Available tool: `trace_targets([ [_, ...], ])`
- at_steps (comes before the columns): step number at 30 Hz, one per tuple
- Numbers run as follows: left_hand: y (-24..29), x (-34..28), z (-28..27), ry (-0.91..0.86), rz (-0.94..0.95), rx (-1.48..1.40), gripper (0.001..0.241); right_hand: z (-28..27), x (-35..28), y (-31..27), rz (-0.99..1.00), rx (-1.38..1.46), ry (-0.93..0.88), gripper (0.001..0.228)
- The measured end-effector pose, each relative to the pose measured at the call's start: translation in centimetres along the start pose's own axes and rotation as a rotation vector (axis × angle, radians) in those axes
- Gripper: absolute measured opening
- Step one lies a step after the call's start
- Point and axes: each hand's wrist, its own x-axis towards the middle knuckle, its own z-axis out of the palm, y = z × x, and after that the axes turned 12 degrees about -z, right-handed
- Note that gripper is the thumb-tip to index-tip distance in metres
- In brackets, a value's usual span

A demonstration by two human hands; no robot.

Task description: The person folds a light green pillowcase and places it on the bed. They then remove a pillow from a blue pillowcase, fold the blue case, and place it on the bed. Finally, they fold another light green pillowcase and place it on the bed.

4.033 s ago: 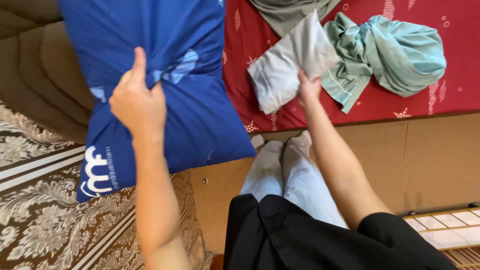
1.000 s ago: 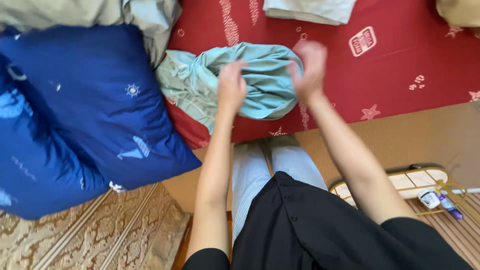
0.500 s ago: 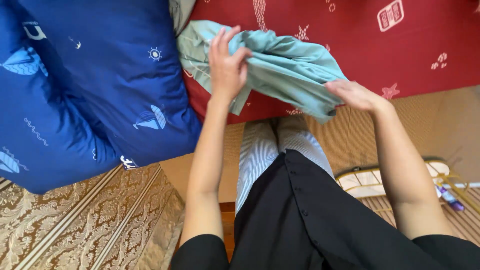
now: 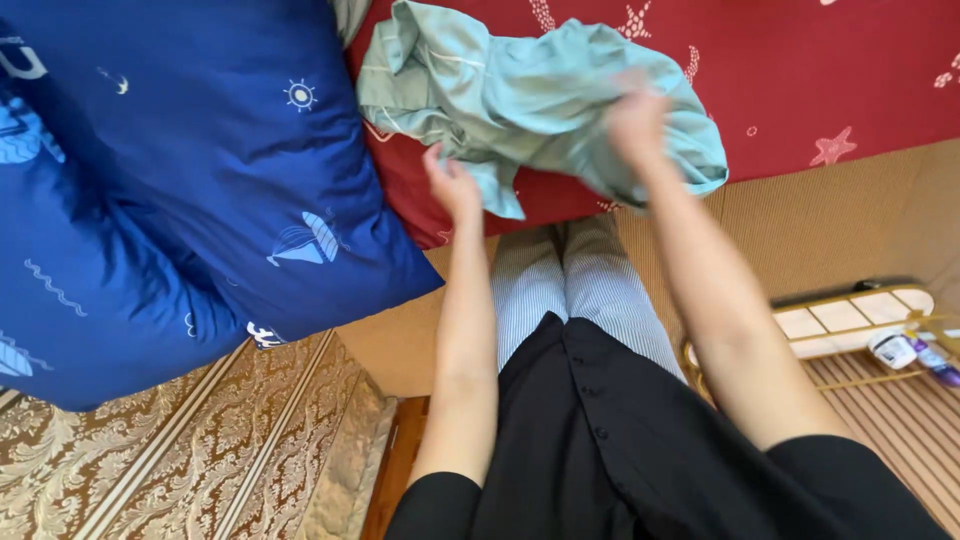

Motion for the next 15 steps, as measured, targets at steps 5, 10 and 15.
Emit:
trace_targets([
  [5,3.2,3.1,-9.2,-0.006,-0.125,0.510,0.035,-19.7,2.7,5.8,0.101,0.002,0.569,0.028],
  [10,15.8,-1.2,-9.9,-0.081,0.233,0.812,0.058,-21.9,3.1,-0.7,-0.010,-0.528,0.513,0.060],
  [15,18.2,0.6,-2.6,-0.213,0.714,0.688,0.067,-15.5,5.9,-1.6,-0.289,-0.501,0.195,0.048],
])
